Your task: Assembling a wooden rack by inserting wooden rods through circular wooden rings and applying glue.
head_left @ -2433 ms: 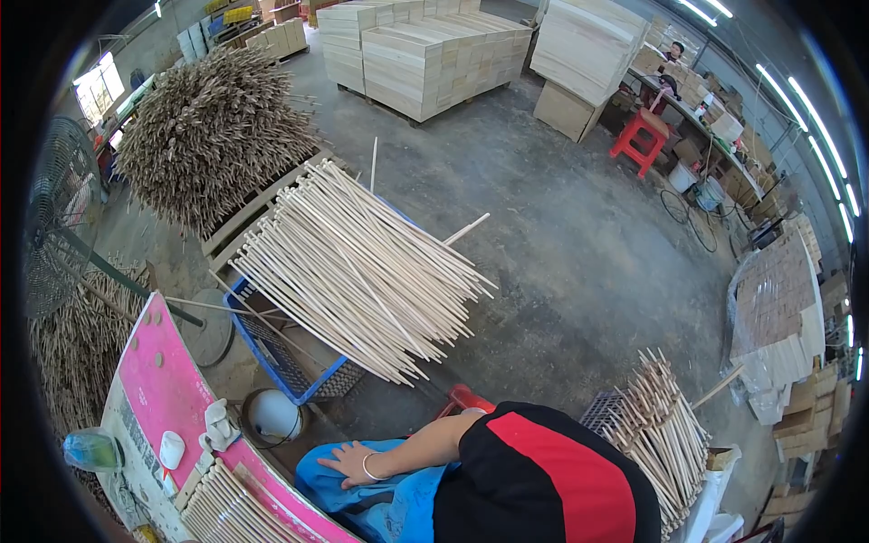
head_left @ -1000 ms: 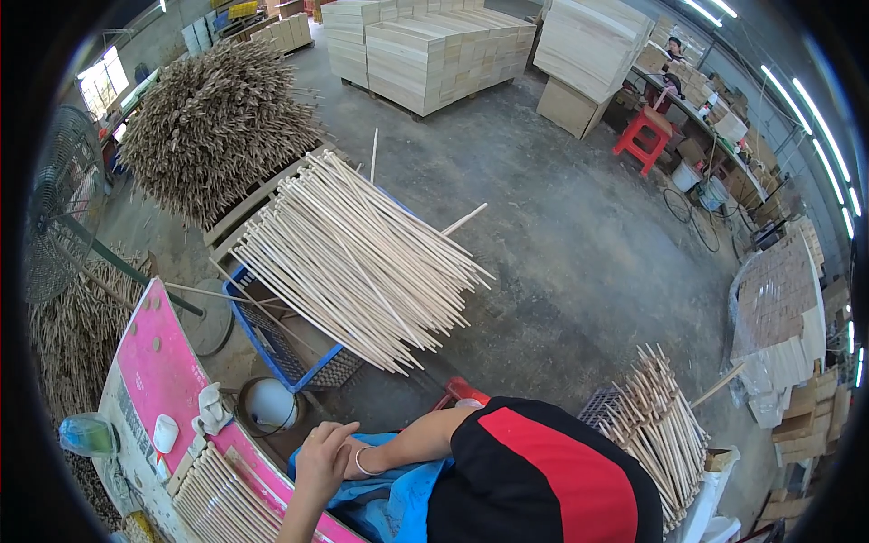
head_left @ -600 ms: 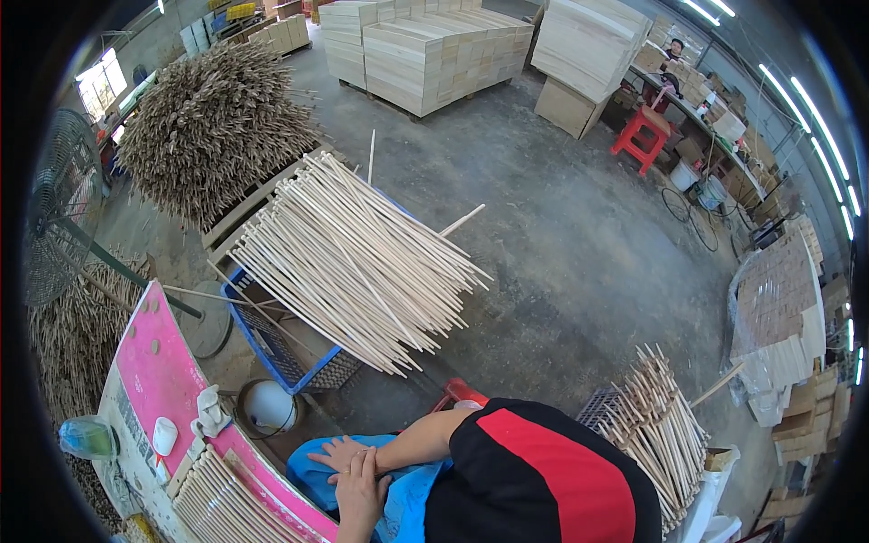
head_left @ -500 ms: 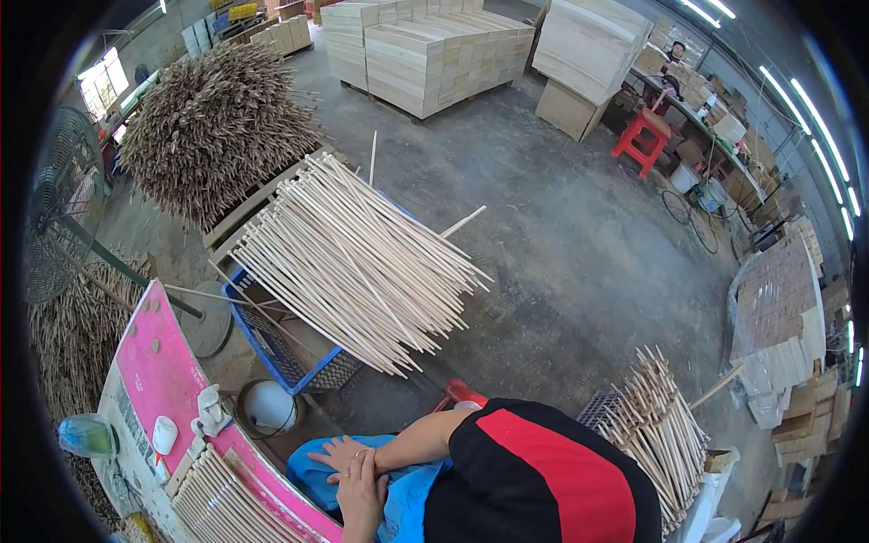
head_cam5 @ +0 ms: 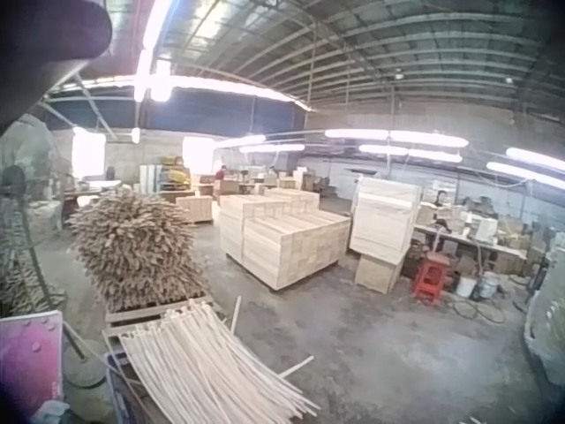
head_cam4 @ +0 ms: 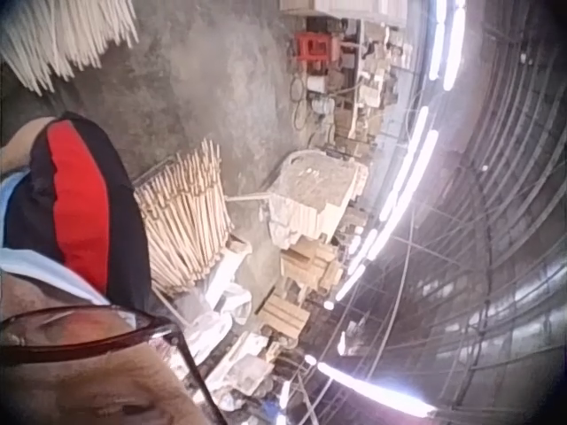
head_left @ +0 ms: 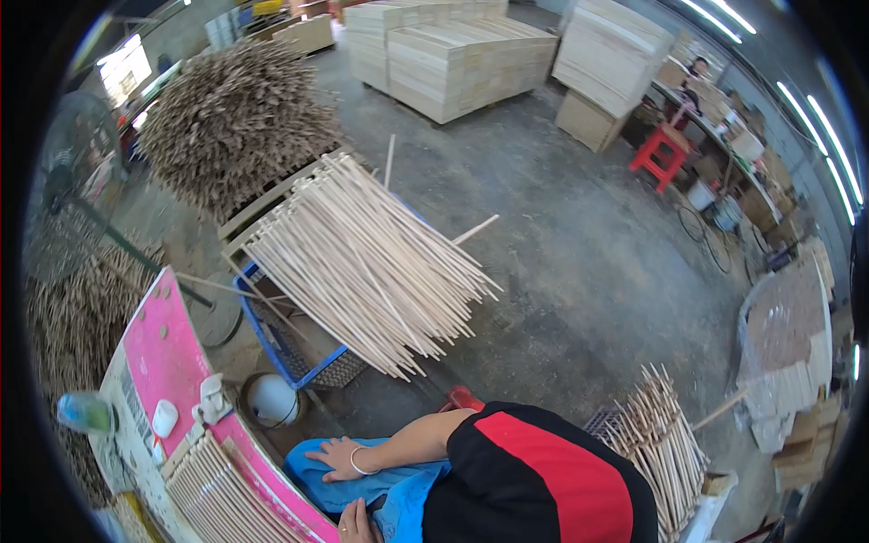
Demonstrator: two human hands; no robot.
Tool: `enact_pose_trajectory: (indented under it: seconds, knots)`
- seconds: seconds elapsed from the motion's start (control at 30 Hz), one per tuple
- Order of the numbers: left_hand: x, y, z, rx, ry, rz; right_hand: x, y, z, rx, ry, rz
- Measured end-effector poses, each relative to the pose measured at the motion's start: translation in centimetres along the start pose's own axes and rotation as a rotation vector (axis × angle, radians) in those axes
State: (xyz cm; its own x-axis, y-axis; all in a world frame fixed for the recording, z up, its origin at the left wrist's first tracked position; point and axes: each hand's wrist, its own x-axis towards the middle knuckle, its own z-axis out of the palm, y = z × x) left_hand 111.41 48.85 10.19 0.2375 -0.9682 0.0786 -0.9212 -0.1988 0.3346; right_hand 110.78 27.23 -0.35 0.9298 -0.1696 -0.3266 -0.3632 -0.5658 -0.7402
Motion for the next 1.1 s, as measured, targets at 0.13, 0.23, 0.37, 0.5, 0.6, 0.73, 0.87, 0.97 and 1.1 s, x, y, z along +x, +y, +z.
enact_pose_trajectory:
  seconds: [0.13,0.23,0.37,0.5,0.6,0.73,0.87,0.97,1.1]
  knots:
    - [-1.0,1.8,-1.9,-0.078,-0.117,-0.01,0.0,2.9,0.1,0.177,-0.007,-0.049]
    - [-3.0,2.7,-1.8,-0.056,-0.035,-0.031,2.6,6.9,2.5,0.568,-0.012,-0.103]
    - [-5.0,2.7,-1.5,-0.026,-0.019,-0.149,2.1,11.7,4.1,0.782,-0.125,0.158]
    - [-2.9,3.6,-2.7,-0.005,0.033,-0.142,0.9,28.0,13.3,-0.063,-0.445,0.032]
    - [-1.3,2.8,-3.0,-0.052,0.026,-0.234,-4.6,29.4,10.9,0.185,-0.503,0.249]
    - [-1.4,2.1,-2.7,-0.013,-0.031,-0.296,-5.0,29.0,6.5,0.223,-0.45,0.238]
    - [-0.2,-0.7,-1.0,0.06,-0.017,-0.361,-5.5,27.7,6.4,0.298,-0.521,0.269]
    - [0.2,-1.7,-2.9,-0.44,-0.109,-0.376,-5.0,23.4,7.9,0.353,-0.72,0.268]
    - [0.2,-2.2,-2.5,-0.395,-0.104,-0.302,-1.7,22.6,5.8,0.376,-0.897,0.293]
